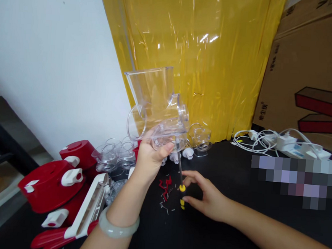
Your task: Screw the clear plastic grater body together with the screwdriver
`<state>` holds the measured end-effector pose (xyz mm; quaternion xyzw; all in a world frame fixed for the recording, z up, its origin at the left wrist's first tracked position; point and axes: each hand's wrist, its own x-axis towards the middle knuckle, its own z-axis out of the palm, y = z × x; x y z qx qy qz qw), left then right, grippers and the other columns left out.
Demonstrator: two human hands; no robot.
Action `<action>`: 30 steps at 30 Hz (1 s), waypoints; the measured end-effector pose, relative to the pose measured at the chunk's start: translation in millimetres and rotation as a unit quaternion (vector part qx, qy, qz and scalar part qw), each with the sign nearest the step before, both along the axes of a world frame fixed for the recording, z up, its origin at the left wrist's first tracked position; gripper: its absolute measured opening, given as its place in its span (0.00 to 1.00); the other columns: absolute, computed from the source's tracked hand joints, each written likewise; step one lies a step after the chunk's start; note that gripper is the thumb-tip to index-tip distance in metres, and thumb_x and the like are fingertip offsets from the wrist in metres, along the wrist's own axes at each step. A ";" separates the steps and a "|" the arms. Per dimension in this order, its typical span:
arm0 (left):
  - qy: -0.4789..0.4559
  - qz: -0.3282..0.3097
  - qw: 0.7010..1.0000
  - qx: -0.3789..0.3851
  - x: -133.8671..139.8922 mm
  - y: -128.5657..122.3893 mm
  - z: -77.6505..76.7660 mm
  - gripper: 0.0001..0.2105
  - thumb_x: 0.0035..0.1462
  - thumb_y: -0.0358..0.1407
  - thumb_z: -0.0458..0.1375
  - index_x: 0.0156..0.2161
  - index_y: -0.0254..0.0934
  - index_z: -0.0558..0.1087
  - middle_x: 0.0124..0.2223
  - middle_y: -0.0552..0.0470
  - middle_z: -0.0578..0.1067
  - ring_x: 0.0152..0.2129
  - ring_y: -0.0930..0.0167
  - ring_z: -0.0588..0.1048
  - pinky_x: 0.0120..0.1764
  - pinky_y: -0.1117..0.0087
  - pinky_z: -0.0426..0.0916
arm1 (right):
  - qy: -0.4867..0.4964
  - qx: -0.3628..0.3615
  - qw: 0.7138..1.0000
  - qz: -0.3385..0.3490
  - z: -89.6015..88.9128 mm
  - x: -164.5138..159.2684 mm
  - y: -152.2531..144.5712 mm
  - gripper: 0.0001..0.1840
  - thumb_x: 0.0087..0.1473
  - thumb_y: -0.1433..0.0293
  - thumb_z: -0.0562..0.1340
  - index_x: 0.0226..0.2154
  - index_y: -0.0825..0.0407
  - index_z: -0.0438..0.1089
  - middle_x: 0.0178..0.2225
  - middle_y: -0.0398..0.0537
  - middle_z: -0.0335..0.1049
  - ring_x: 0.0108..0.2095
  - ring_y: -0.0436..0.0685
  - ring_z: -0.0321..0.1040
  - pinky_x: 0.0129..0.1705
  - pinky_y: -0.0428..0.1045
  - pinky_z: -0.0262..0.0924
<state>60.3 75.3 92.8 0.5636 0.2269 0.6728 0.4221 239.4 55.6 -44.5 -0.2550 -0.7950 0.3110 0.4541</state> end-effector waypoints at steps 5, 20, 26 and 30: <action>-0.005 0.006 1.000 0.003 0.7 -0.6 0.6 0.32 0.37 0.45 0.76 0.49 0.40 0.74 0.44 0.46 0.81 0.42 0.59 0.81 0.50 0.54 0.73 | 0.001 0.028 1.000 -0.012 3.3 2.2 -0.7 0.30 0.57 0.65 0.67 0.59 0.46 0.59 0.46 0.50 0.70 0.48 0.56 0.69 0.55 0.57 0.65; -0.005 0.000 1.000 0.005 1.2 -0.6 0.4 0.30 0.39 0.45 0.75 0.49 0.40 0.74 0.44 0.47 0.81 0.42 0.60 0.80 0.50 0.55 0.73 | -0.004 0.007 1.000 0.017 3.7 1.9 -1.5 0.29 0.60 0.67 0.63 0.61 0.46 0.56 0.42 0.48 0.71 0.46 0.55 0.71 0.56 0.58 0.64; -0.006 0.005 1.000 0.002 0.2 -0.4 -0.1 0.31 0.38 0.45 0.76 0.49 0.40 0.74 0.44 0.46 0.81 0.41 0.60 0.81 0.51 0.53 0.73 | 0.001 0.014 1.000 -0.020 5.2 3.2 -0.4 0.31 0.54 0.61 0.69 0.57 0.46 0.61 0.44 0.49 0.69 0.47 0.57 0.69 0.53 0.57 0.65; -0.001 0.002 1.000 0.006 0.5 -0.6 0.5 0.31 0.39 0.46 0.75 0.49 0.40 0.74 0.44 0.46 0.81 0.43 0.59 0.81 0.51 0.54 0.73 | 0.011 0.008 1.000 0.026 3.6 2.7 -1.7 0.28 0.61 0.66 0.62 0.61 0.46 0.57 0.46 0.50 0.70 0.49 0.56 0.70 0.56 0.57 0.63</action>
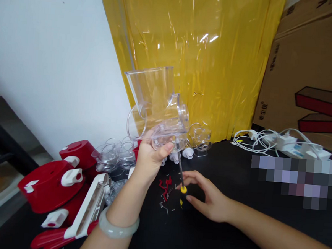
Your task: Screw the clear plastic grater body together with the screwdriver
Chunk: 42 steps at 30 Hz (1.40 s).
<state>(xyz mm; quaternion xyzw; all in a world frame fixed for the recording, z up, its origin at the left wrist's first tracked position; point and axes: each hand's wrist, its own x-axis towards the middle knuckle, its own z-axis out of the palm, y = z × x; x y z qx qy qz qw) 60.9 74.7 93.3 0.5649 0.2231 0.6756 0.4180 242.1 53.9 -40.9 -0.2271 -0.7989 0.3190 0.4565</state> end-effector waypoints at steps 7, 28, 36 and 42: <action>0.001 -0.002 1.000 -0.004 0.3 0.3 0.4 0.32 0.39 0.46 0.76 0.50 0.40 0.74 0.46 0.45 0.82 0.45 0.58 0.81 0.51 0.54 0.73 | -0.007 0.021 0.998 -0.062 1.5 0.9 1.5 0.30 0.54 0.61 0.70 0.57 0.46 0.62 0.42 0.49 0.69 0.45 0.57 0.68 0.52 0.56 0.65; -0.008 -0.011 1.000 -0.001 0.1 1.0 1.1 0.31 0.38 0.45 0.76 0.49 0.39 0.75 0.46 0.45 0.82 0.46 0.56 0.80 0.54 0.53 0.72 | -0.003 0.010 0.999 -0.043 1.2 -0.7 1.0 0.32 0.53 0.59 0.71 0.57 0.46 0.62 0.37 0.45 0.69 0.41 0.55 0.70 0.50 0.54 0.66; -0.008 -0.013 1.000 0.002 1.4 0.1 1.8 0.32 0.39 0.45 0.76 0.50 0.38 0.74 0.47 0.44 0.82 0.47 0.56 0.80 0.55 0.53 0.72 | 0.007 0.017 1.000 0.010 3.3 0.1 -1.0 0.28 0.60 0.67 0.64 0.60 0.46 0.58 0.42 0.48 0.73 0.46 0.55 0.72 0.56 0.57 0.63; -0.006 -0.019 1.000 0.010 1.1 0.1 1.5 0.32 0.39 0.46 0.76 0.50 0.39 0.74 0.47 0.44 0.82 0.47 0.55 0.80 0.56 0.51 0.71 | 0.012 0.037 0.999 -0.028 4.5 1.2 0.6 0.34 0.54 0.62 0.70 0.60 0.45 0.60 0.43 0.48 0.71 0.46 0.56 0.71 0.52 0.56 0.65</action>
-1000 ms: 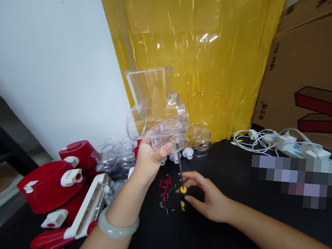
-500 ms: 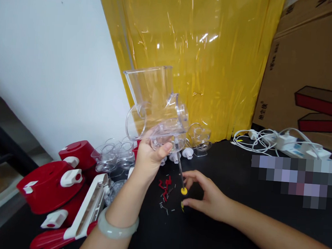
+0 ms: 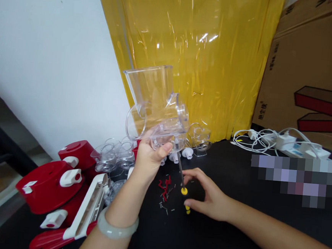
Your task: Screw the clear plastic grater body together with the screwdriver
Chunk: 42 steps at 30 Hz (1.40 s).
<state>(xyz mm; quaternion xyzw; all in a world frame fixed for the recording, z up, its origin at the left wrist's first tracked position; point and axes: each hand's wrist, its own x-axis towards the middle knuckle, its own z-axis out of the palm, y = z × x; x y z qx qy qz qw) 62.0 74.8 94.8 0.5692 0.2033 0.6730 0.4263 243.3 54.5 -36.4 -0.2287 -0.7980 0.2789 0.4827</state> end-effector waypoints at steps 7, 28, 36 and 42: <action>0.004 -0.005 1.000 0.003 0.6 -1.0 1.0 0.31 0.39 0.46 0.75 0.49 0.38 0.75 0.48 0.43 0.81 0.48 0.55 0.80 0.57 0.51 0.70 | -0.008 -0.017 1.000 0.013 -1.6 -1.3 -0.2 0.30 0.57 0.63 0.68 0.59 0.45 0.60 0.37 0.44 0.71 0.41 0.54 0.72 0.51 0.54 0.66; 0.010 0.022 1.000 0.008 -1.8 1.4 -1.6 0.33 0.38 0.46 0.76 0.50 0.38 0.75 0.45 0.45 0.82 0.44 0.59 0.81 0.51 0.57 0.74 | 0.003 0.005 0.999 0.041 3.5 1.6 -2.6 0.24 0.60 0.65 0.64 0.57 0.47 0.63 0.45 0.50 0.73 0.47 0.55 0.71 0.53 0.55 0.65; 0.010 0.025 1.000 0.011 -4.1 3.0 -2.5 0.32 0.37 0.45 0.76 0.50 0.39 0.74 0.45 0.46 0.82 0.44 0.59 0.81 0.52 0.56 0.73 | -0.003 0.005 1.000 -0.010 -0.8 -1.0 0.2 0.28 0.53 0.60 0.71 0.54 0.47 0.66 0.36 0.45 0.69 0.39 0.53 0.69 0.46 0.52 0.66; 0.007 0.028 1.000 0.006 -3.4 3.1 -2.9 0.33 0.37 0.46 0.76 0.49 0.40 0.74 0.45 0.47 0.81 0.44 0.59 0.81 0.52 0.54 0.73 | 0.009 -0.002 0.999 0.046 3.2 0.7 -4.3 0.28 0.59 0.63 0.65 0.60 0.47 0.60 0.46 0.52 0.71 0.48 0.57 0.70 0.55 0.57 0.63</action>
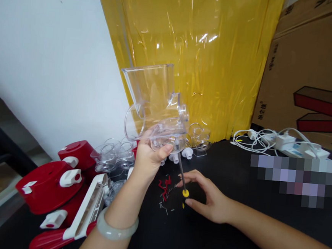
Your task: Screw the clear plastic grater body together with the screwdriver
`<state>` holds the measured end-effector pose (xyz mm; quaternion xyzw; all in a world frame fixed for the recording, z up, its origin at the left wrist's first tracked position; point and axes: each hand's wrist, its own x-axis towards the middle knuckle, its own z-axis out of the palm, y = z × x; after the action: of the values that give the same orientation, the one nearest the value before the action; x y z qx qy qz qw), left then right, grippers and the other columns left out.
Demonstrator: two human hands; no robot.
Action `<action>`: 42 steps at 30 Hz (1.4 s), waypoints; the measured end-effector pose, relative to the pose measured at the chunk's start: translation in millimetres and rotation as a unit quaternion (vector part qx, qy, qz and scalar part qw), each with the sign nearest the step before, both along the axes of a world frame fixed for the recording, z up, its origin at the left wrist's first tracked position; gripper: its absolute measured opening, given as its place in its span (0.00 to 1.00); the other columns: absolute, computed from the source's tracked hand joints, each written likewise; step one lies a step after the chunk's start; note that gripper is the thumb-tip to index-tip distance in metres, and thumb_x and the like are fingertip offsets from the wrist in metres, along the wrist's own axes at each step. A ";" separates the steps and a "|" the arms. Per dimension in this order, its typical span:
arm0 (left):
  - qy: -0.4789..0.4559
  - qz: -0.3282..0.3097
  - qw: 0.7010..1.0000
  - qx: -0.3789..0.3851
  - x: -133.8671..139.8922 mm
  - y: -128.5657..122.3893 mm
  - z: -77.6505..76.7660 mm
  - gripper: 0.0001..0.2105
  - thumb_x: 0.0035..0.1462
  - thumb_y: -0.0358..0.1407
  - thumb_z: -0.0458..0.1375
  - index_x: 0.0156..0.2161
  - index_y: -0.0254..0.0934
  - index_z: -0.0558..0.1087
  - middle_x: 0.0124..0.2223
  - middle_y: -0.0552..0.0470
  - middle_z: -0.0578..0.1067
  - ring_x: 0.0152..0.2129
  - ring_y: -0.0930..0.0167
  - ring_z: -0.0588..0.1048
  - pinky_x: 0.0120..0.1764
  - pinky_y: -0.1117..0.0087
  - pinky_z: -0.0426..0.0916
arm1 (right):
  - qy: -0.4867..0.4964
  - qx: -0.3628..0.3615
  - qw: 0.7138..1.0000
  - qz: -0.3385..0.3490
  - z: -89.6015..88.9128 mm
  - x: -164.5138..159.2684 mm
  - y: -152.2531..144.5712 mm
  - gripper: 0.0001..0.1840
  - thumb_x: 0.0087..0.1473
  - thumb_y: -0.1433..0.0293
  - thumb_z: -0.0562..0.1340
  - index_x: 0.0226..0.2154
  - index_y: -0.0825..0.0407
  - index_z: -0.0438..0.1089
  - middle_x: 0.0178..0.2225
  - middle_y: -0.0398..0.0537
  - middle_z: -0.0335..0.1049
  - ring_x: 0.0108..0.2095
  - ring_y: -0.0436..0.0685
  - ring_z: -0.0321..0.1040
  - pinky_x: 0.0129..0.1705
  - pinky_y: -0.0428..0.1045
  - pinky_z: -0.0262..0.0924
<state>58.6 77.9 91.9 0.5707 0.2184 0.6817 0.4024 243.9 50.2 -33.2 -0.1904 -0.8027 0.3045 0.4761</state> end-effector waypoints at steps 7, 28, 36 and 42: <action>0.002 -0.011 1.000 0.007 -1.5 0.4 -0.6 0.32 0.38 0.45 0.76 0.50 0.40 0.75 0.46 0.46 0.81 0.45 0.58 0.81 0.53 0.54 0.73 | -0.017 0.001 0.999 -0.049 -2.3 0.0 4.1 0.33 0.51 0.57 0.72 0.56 0.47 0.64 0.36 0.45 0.69 0.39 0.55 0.69 0.47 0.54 0.66; 0.016 0.001 1.000 0.016 -4.2 4.8 -2.4 0.31 0.39 0.45 0.75 0.50 0.41 0.75 0.47 0.47 0.81 0.46 0.59 0.80 0.54 0.55 0.73 | -0.102 -0.011 0.994 0.046 11.4 10.7 2.7 0.31 0.53 0.71 0.66 0.59 0.50 0.64 0.50 0.54 0.71 0.51 0.58 0.69 0.56 0.57 0.64; 0.021 -0.006 0.999 0.027 -4.7 4.4 -2.5 0.32 0.40 0.45 0.75 0.51 0.40 0.74 0.47 0.46 0.81 0.46 0.60 0.80 0.54 0.56 0.72 | -0.142 -0.023 0.990 0.004 10.7 8.5 9.6 0.26 0.51 0.65 0.71 0.52 0.49 0.70 0.39 0.48 0.73 0.39 0.54 0.70 0.45 0.51 0.67; 0.021 0.003 1.000 0.018 -3.9 4.4 -1.8 0.32 0.38 0.46 0.75 0.50 0.40 0.74 0.47 0.47 0.81 0.46 0.60 0.80 0.54 0.56 0.72 | -0.128 -0.006 0.991 0.027 10.6 14.3 9.4 0.28 0.56 0.64 0.67 0.58 0.49 0.65 0.47 0.52 0.70 0.48 0.57 0.68 0.54 0.56 0.64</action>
<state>54.6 82.3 90.1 0.5909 0.2164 0.6749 0.3853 258.3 59.6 -22.6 -0.2088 -0.8603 0.2947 0.3598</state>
